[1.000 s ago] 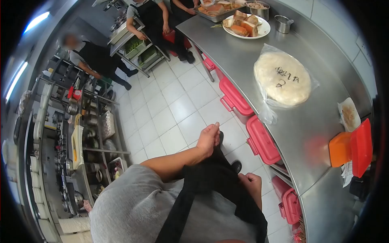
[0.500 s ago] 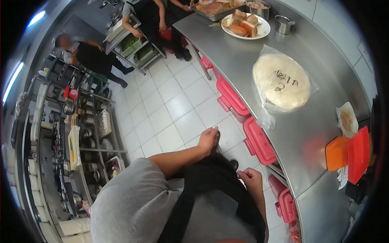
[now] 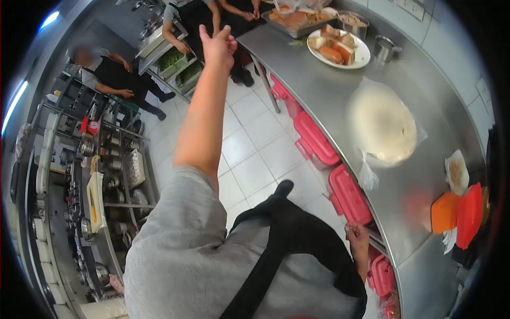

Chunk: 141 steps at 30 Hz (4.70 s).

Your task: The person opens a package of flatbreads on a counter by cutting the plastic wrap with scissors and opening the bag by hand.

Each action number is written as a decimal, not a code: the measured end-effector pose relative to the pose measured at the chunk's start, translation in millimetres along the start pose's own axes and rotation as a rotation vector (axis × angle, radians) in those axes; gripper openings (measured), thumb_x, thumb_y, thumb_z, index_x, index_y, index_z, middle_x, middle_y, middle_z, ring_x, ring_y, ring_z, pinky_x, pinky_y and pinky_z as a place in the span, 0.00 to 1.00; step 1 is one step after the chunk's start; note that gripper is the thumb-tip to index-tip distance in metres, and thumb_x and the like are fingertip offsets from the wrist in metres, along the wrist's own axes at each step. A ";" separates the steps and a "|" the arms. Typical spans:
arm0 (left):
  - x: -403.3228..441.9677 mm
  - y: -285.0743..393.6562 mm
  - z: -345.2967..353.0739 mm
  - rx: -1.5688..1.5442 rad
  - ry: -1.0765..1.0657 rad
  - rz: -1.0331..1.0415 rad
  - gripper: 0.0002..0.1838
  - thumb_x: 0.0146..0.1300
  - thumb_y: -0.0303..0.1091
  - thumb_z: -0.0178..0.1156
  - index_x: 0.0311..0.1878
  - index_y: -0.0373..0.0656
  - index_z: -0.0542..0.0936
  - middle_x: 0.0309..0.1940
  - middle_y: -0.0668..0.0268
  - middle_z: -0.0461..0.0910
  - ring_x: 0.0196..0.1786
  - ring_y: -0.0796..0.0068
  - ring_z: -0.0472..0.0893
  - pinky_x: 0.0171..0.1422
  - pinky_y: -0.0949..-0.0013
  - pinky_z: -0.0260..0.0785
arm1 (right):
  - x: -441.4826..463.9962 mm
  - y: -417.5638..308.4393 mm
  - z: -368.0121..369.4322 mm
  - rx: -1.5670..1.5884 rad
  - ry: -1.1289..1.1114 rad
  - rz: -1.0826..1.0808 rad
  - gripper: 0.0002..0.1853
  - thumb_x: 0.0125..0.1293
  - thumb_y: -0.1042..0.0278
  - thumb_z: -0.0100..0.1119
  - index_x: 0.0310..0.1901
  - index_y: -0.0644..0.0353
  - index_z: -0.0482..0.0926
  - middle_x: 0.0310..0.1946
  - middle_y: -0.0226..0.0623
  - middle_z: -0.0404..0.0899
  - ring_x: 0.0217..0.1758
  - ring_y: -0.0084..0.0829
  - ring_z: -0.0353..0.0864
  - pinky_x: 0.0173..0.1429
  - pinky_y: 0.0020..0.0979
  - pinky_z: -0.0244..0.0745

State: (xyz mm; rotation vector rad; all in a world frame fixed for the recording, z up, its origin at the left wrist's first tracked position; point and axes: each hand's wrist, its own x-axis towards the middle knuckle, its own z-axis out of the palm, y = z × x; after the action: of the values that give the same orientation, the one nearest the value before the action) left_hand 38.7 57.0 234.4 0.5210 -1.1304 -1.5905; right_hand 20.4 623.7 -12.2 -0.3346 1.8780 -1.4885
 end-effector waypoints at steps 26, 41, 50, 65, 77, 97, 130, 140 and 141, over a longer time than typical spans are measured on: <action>-110.8 -178.3 -200.0 0.445 -0.730 -0.970 0.19 0.49 0.23 0.61 0.48 0.40 0.78 0.31 0.71 0.76 0.35 0.79 0.76 0.45 0.74 0.71 | -68.8 10.2 8.2 -0.495 -0.002 0.313 0.22 0.68 0.56 0.45 0.54 0.67 0.71 0.47 0.42 0.73 0.50 0.32 0.72 0.56 0.31 0.63; -309.9 -77.3 143.0 -0.120 -0.510 -0.095 0.30 0.71 0.57 0.30 0.60 0.44 0.68 0.57 0.64 0.69 0.57 0.70 0.66 0.60 0.63 0.56 | -42.9 -167.9 -28.4 0.086 1.155 -1.021 0.35 0.61 0.42 0.41 0.61 0.65 0.64 0.61 0.47 0.65 0.66 0.38 0.63 0.67 0.39 0.57; -327.8 -176.1 16.5 0.031 -0.273 -0.645 0.15 0.69 0.46 0.49 0.32 0.46 0.67 0.22 0.74 0.65 0.20 0.82 0.64 0.24 0.79 0.60 | -154.5 -136.5 4.1 0.295 -0.447 -0.626 0.10 0.52 0.62 0.69 0.30 0.60 0.82 0.25 0.33 0.80 0.29 0.34 0.77 0.38 0.33 0.70; -353.7 -112.3 33.4 -0.254 -0.289 -0.733 0.22 0.70 0.47 0.49 0.20 0.50 0.62 0.12 0.75 0.55 0.13 0.81 0.51 0.20 0.76 0.46 | -138.7 8.3 25.4 0.203 0.088 0.079 0.17 0.60 0.62 0.63 0.17 0.61 0.76 0.16 0.27 0.73 0.21 0.16 0.68 0.26 0.22 0.60; -332.4 -101.7 31.5 -0.145 -0.280 -0.746 0.22 0.69 0.47 0.50 0.20 0.49 0.63 0.13 0.75 0.56 0.14 0.82 0.53 0.18 0.76 0.46 | -173.1 -54.1 24.2 0.404 0.171 -0.153 0.17 0.58 0.66 0.65 0.15 0.60 0.75 0.15 0.27 0.74 0.20 0.15 0.71 0.26 0.23 0.63; -355.3 -105.8 18.7 -0.158 -0.357 -0.738 0.23 0.71 0.47 0.47 0.18 0.49 0.61 0.10 0.75 0.53 0.13 0.82 0.49 0.18 0.76 0.44 | -135.6 20.9 42.5 0.332 0.305 0.181 0.18 0.60 0.64 0.64 0.16 0.60 0.74 0.15 0.27 0.73 0.21 0.14 0.69 0.27 0.18 0.61; -347.2 -159.2 -291.3 1.313 -1.356 -0.562 0.12 0.56 0.45 0.62 0.33 0.47 0.79 0.25 0.59 0.81 0.32 0.58 0.81 0.38 0.59 0.72 | 77.1 -155.5 62.1 -0.583 0.527 -0.620 0.07 0.57 0.68 0.59 0.36 0.59 0.79 0.27 0.44 0.77 0.33 0.45 0.78 0.40 0.40 0.72; -185.4 -118.8 -322.8 0.794 -0.743 -0.342 0.04 0.61 0.30 0.56 0.35 0.39 0.77 0.21 0.69 0.76 0.25 0.81 0.73 0.31 0.74 0.67 | 145.8 -95.0 56.8 -0.564 0.660 -0.304 0.13 0.51 0.70 0.60 0.41 0.57 0.81 0.37 0.47 0.80 0.42 0.44 0.79 0.49 0.40 0.73; -171.0 -120.8 -314.1 0.954 -0.754 -0.283 0.06 0.62 0.30 0.57 0.35 0.38 0.77 0.22 0.69 0.76 0.25 0.81 0.74 0.31 0.74 0.67 | 141.9 -94.1 59.4 -0.675 0.663 -0.360 0.13 0.51 0.70 0.60 0.41 0.57 0.81 0.37 0.48 0.80 0.42 0.44 0.79 0.49 0.40 0.73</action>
State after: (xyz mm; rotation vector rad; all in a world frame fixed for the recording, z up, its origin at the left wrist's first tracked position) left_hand 285.8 86.3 -49.4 0.7255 -2.5190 -1.4280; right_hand -62.7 466.5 18.1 -0.5556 2.9818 -1.2129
